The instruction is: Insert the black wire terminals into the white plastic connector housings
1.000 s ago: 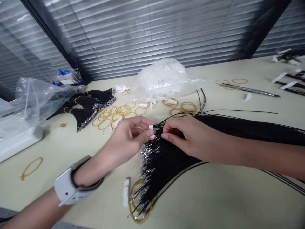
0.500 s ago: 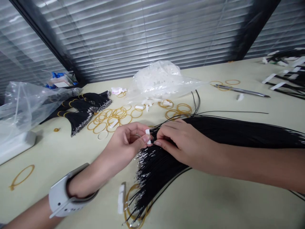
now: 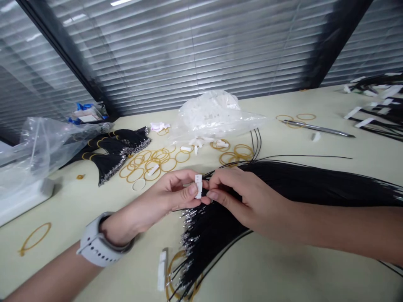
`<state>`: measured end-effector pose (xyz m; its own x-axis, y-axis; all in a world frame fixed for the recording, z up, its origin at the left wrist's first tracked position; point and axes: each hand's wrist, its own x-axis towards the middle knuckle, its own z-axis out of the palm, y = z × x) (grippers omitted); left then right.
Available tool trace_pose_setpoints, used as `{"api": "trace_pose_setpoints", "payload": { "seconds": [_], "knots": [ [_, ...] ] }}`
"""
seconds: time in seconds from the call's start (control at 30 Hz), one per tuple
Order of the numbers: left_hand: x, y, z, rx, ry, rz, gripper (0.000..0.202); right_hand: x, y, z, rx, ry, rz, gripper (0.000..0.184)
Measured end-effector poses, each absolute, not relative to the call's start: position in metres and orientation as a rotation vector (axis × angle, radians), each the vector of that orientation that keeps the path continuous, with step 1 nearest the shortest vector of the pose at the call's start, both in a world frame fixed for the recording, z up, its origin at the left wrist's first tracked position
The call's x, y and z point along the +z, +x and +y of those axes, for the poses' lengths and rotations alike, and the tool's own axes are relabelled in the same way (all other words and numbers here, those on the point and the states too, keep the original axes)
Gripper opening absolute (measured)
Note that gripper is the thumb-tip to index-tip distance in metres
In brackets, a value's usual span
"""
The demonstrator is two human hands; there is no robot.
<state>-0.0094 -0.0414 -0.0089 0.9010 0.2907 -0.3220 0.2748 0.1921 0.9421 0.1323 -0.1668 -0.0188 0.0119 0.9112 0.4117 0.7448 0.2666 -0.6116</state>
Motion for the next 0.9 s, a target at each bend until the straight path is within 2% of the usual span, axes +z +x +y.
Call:
{"api": "trace_pose_setpoints", "payload": {
  "seconds": [0.2,0.4,0.57,0.8,0.9],
  "knots": [
    [-0.014,-0.01,-0.044,0.029,1.331,0.449,0.021,-0.02,0.129,-0.17,0.209,-1.442,-1.786,0.012],
    [-0.016,-0.009,-0.046,0.048,1.321,0.391,0.005,-0.024,0.128,-0.174,0.192,-1.413,-1.783,0.012],
    [-0.016,-0.008,-0.047,0.049,1.323,0.37,0.003,-0.025,0.127,-0.172,0.228,-1.405,-1.764,0.011],
    [-0.014,-0.007,-0.041,0.099,1.317,0.491,0.015,-0.017,0.135,-0.162,0.298,-1.526,-1.752,0.013],
    [-0.013,-0.008,-0.038,0.129,1.322,0.492,0.015,-0.009,0.143,-0.16,0.138,-1.573,-1.852,0.016]
  ]
}}
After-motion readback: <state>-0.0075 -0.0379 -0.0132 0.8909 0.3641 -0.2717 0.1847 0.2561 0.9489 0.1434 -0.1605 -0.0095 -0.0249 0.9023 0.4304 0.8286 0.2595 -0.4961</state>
